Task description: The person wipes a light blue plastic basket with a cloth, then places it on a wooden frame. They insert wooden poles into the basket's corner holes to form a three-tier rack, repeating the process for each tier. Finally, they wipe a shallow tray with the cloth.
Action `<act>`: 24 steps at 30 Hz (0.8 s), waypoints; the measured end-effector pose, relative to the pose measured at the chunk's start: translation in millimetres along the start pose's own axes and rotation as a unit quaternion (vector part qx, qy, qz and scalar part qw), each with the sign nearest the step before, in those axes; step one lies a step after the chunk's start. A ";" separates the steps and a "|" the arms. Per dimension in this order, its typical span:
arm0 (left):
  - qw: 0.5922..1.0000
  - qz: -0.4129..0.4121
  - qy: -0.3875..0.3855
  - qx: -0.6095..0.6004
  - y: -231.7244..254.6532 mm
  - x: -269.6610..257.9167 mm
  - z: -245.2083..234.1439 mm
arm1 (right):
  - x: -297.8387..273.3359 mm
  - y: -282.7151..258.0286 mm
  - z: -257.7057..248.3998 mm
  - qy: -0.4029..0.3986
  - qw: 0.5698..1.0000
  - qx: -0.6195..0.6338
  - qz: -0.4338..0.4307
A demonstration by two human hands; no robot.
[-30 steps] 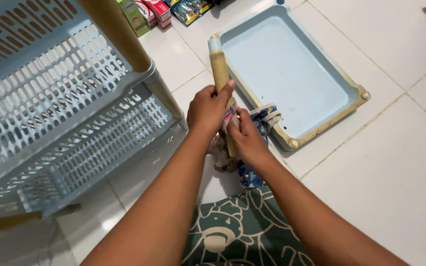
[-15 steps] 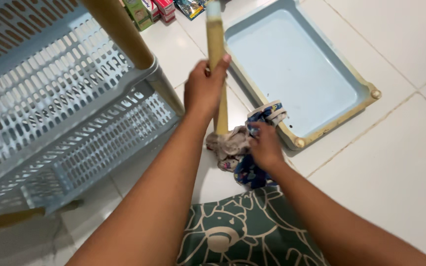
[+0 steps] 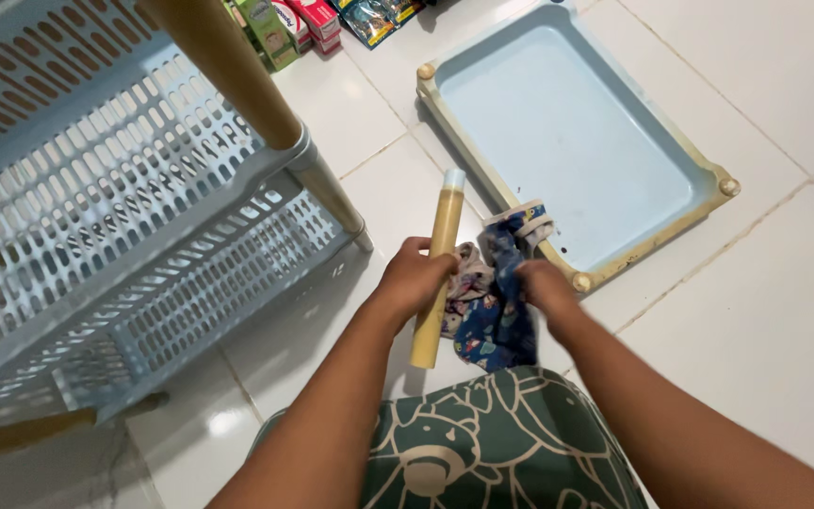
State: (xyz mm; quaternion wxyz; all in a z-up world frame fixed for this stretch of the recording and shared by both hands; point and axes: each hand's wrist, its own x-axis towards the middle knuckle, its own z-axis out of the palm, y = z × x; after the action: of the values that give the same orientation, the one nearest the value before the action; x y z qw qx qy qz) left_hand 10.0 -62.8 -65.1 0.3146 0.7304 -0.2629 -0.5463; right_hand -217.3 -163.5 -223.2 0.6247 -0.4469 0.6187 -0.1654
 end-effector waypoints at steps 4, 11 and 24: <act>1.000 0.003 0.001 0.008 1.5 -5.1 4.2 | -54.0 -71.6 -30.0 -0.108 0.883 0.451 0.070; 0.994 0.068 -0.088 -0.006 15.7 -19.1 26.2 | -79.8 -129.0 -26.4 -0.504 0.677 0.536 -0.012; 0.985 -0.001 0.033 -0.167 32.0 -67.8 62.1 | -82.9 -164.3 15.5 0.051 0.909 0.412 -0.023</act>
State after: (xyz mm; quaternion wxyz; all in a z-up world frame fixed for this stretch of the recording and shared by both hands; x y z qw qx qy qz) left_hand -69.0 -45.4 -11.0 0.4400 0.6858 -0.1567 -0.5581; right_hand -161.1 -184.7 -48.6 0.7171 -0.1546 0.5162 -0.4422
